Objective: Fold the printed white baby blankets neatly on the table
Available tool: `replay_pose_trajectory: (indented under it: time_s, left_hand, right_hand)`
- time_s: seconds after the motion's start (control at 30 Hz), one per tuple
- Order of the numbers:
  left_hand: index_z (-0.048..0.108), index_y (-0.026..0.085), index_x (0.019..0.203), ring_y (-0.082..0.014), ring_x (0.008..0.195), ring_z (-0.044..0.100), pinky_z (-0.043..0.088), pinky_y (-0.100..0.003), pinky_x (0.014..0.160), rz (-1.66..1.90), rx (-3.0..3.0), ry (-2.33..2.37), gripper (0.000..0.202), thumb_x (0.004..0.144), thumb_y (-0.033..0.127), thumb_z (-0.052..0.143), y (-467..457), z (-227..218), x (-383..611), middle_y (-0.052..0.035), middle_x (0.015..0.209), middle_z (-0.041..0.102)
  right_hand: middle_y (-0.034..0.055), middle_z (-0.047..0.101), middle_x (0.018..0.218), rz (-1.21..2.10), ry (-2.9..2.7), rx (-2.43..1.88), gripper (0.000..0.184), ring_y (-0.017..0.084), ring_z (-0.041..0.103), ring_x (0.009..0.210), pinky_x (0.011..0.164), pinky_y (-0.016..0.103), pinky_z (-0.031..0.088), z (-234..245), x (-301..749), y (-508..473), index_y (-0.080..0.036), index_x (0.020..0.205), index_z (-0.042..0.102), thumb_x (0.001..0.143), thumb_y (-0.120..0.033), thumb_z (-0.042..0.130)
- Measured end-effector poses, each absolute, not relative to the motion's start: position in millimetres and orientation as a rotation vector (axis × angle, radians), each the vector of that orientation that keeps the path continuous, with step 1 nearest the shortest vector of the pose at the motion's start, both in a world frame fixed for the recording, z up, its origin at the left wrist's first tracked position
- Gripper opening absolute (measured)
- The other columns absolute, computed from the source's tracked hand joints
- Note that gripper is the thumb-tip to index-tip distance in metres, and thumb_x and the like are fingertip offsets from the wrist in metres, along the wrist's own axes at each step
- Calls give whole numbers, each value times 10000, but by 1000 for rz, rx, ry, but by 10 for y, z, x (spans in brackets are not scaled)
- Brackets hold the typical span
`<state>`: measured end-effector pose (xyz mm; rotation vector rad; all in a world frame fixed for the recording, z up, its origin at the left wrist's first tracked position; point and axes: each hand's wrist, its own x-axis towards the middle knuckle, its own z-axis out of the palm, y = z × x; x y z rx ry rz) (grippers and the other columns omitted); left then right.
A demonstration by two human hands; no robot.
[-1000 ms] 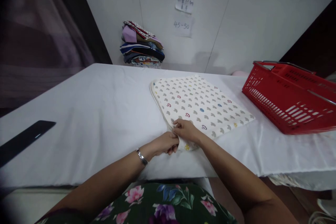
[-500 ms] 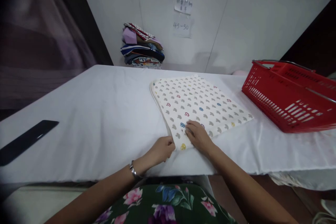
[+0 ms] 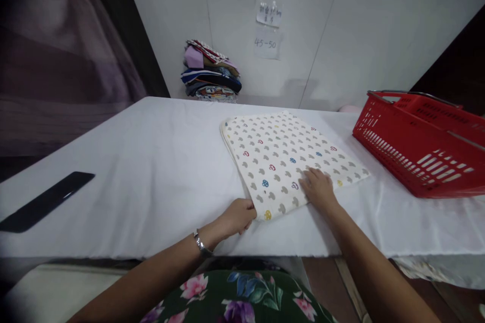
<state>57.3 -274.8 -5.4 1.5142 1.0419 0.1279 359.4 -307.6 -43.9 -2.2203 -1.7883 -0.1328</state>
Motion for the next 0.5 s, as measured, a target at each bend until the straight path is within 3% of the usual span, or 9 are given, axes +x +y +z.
replay_pose_trajectory:
  time_s: [0.17, 0.5]
  left_hand:
    - [427, 173, 537, -86, 526, 443, 275, -181, 450, 344, 1773, 1081, 174, 700, 217, 473, -2821, -20, 472, 37, 514, 452]
    - [471, 175, 578, -73, 305, 388, 251, -183, 336, 126, 1353, 1044, 139, 696, 243, 491, -2736, -41, 527, 52, 399, 462]
  right_hand:
    - [85, 397, 1406, -123, -1520, -2600, 496, 293, 322, 1295, 995, 548, 287, -468, 4173, -3149, -249, 1283, 481, 903, -493, 274]
    - [149, 470, 1299, -160, -1460, -2629, 507, 352, 381, 1222, 912, 556, 350, -448, 4528, -3121, -230, 1172, 557, 864, -511, 269]
